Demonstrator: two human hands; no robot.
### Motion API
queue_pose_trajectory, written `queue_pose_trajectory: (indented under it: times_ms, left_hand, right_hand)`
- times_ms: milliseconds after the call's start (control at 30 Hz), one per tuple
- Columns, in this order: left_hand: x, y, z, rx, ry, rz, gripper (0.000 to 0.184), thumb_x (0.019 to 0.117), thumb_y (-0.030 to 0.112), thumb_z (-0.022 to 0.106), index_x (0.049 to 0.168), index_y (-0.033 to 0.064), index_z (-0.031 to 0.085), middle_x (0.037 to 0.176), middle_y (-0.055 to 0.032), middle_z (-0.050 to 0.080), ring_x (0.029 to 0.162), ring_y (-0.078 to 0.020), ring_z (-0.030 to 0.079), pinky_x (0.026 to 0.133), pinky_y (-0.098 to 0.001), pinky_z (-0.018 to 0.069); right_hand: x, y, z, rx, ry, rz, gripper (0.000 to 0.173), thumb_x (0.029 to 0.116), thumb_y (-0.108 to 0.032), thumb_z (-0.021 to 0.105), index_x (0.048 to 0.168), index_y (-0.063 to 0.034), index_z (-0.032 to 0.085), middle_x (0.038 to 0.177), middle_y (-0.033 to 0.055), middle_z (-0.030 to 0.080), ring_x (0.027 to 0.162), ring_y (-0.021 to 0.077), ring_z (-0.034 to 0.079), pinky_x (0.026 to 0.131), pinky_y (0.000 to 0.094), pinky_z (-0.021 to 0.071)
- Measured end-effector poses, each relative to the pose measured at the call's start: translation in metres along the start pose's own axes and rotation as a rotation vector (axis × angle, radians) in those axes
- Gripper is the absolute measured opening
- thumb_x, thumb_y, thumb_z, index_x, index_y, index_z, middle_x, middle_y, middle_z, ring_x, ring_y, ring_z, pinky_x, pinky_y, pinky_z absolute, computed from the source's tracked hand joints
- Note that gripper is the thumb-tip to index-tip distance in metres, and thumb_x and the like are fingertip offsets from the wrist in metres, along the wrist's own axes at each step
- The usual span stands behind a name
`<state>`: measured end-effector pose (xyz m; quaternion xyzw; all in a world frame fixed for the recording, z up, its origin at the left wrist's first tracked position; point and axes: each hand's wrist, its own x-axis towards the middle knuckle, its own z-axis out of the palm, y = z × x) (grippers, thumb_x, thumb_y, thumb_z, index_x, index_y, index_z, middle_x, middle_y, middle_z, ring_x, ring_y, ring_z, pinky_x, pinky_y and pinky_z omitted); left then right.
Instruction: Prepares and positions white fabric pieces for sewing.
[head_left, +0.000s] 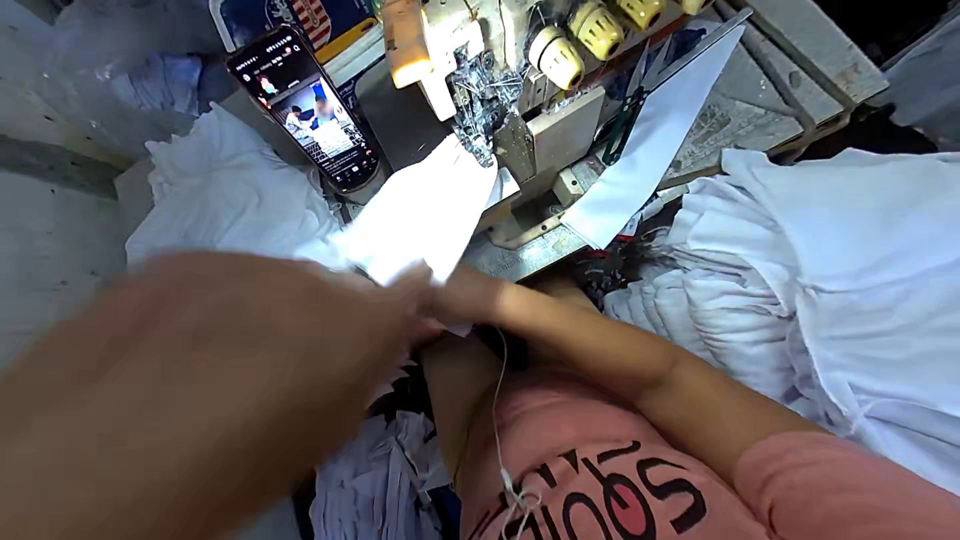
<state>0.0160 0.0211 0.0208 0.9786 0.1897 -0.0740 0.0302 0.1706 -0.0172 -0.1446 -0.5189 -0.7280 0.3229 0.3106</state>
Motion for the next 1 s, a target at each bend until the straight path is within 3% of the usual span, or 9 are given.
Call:
queue_pose_trajectory:
  times_ms: [33, 100, 167, 267, 467, 600, 800, 900, 1000]
  left_hand:
    - [-0.001, -0.014, -0.011, 0.0, -0.062, -0.119, 0.039, 0.1032, 0.037, 0.051, 0.125, 0.0071, 0.065, 0.068, -0.0096, 0.063, 0.057, -0.0288, 0.063, 0.05, -0.0488, 0.0491]
    - [-0.004, -0.041, -0.022, -0.068, -0.015, -0.236, 0.044, 0.0982, 0.028, 0.058, 0.138, 0.0084, 0.055, 0.079, -0.0145, 0.063, 0.062, -0.031, 0.06, 0.056, -0.0518, 0.0466]
    - [-0.008, -0.053, -0.016, -0.089, 0.065, -0.198, 0.043, 0.0966, 0.026, 0.058, 0.135, 0.0074, 0.059, 0.091, -0.0164, 0.066, 0.073, -0.032, 0.063, 0.063, -0.0533, 0.0491]
    - [-0.007, -0.048, -0.009, -0.078, 0.091, -0.123, 0.035, 0.0981, 0.027, 0.057, 0.125, 0.0069, 0.068, 0.094, -0.0193, 0.064, 0.079, -0.036, 0.063, 0.065, -0.0538, 0.047]
    - [-0.008, -0.054, 0.016, 0.118, 0.202, -0.139, 0.046, 0.1, 0.041, 0.052, 0.109, -0.0014, 0.067, 0.088, -0.0225, 0.061, 0.074, -0.043, 0.061, 0.057, -0.0568, 0.042]
    - [-0.011, -0.055, 0.017, 0.105, 0.228, -0.111, 0.038, 0.1026, 0.031, 0.049, 0.095, -0.0038, 0.062, 0.079, -0.0203, 0.059, 0.069, -0.0395, 0.059, 0.056, -0.0534, 0.0412]
    - [-0.009, -0.03, -0.004, -0.068, 0.162, -0.25, 0.031, 0.1029, 0.028, 0.056, 0.097, -0.0023, 0.061, 0.065, -0.0088, 0.053, 0.053, -0.0203, 0.05, 0.051, -0.0377, 0.0375]
    - [-0.002, -0.025, -0.009, -0.151, 0.183, -0.197, 0.027, 0.1017, 0.027, 0.057, 0.095, 0.001, 0.059, 0.062, -0.0021, 0.05, 0.05, -0.0121, 0.045, 0.049, -0.0308, 0.0344]
    - [0.009, -0.014, -0.017, -0.214, 0.21, -0.112, 0.023, 0.1004, 0.024, 0.058, 0.093, 0.0025, 0.061, 0.061, 0.0024, 0.049, 0.051, -0.0051, 0.043, 0.05, -0.0246, 0.0332]
  right_hand:
    - [0.006, 0.005, -0.009, -0.023, -0.124, 0.029, 0.034, 0.0996, -0.011, 0.064, 0.131, 0.0032, 0.062, 0.115, 0.0213, 0.069, 0.105, 0.0355, 0.068, 0.091, 0.0532, 0.054]
    - [0.001, 0.024, -0.022, -0.022, -0.02, -0.106, 0.024, 0.1026, -0.015, 0.059, 0.117, 0.0007, 0.07, 0.093, 0.0162, 0.072, 0.087, 0.0311, 0.071, 0.077, 0.0524, 0.0554]
    - [-0.005, 0.041, -0.03, 0.036, 0.359, -0.279, 0.016, 0.098, -0.011, 0.063, 0.097, -0.0002, 0.076, 0.082, 0.0114, 0.072, 0.075, 0.0211, 0.07, 0.069, 0.0407, 0.0569]
    - [-0.002, 0.045, -0.049, 0.023, 0.64, -0.306, 0.015, 0.0946, -0.014, 0.069, 0.093, 0.0001, 0.075, 0.089, 0.0118, 0.067, 0.082, 0.0163, 0.063, 0.073, 0.0293, 0.0525]
    - [0.011, 0.045, -0.053, -0.072, 0.522, -0.384, 0.019, 0.097, -0.018, 0.066, 0.099, -0.0018, 0.076, 0.085, 0.0095, 0.071, 0.074, 0.0164, 0.064, 0.068, 0.0319, 0.0513]
    - [0.008, 0.046, -0.049, -0.066, 0.567, -0.476, 0.018, 0.0958, -0.013, 0.066, 0.088, 0.0002, 0.075, 0.074, 0.01, 0.067, 0.067, 0.0157, 0.059, 0.064, 0.03, 0.0472]
    - [0.006, 0.041, -0.047, 0.135, 0.687, -0.412, 0.014, 0.0923, -0.008, 0.071, 0.088, 0.0049, 0.071, 0.079, 0.0092, 0.064, 0.071, 0.0063, 0.056, 0.066, 0.0186, 0.0466]
    - [0.009, 0.039, -0.047, 0.179, 0.726, -0.419, 0.016, 0.0921, -0.006, 0.071, 0.097, 0.009, 0.072, 0.082, 0.0103, 0.065, 0.073, 0.0055, 0.058, 0.068, 0.0175, 0.049]
    - [0.012, 0.039, -0.051, 0.225, 0.739, -0.448, 0.011, 0.0916, -0.005, 0.071, 0.09, 0.0049, 0.076, 0.085, 0.0085, 0.063, 0.081, 0.0048, 0.057, 0.074, 0.016, 0.0467]
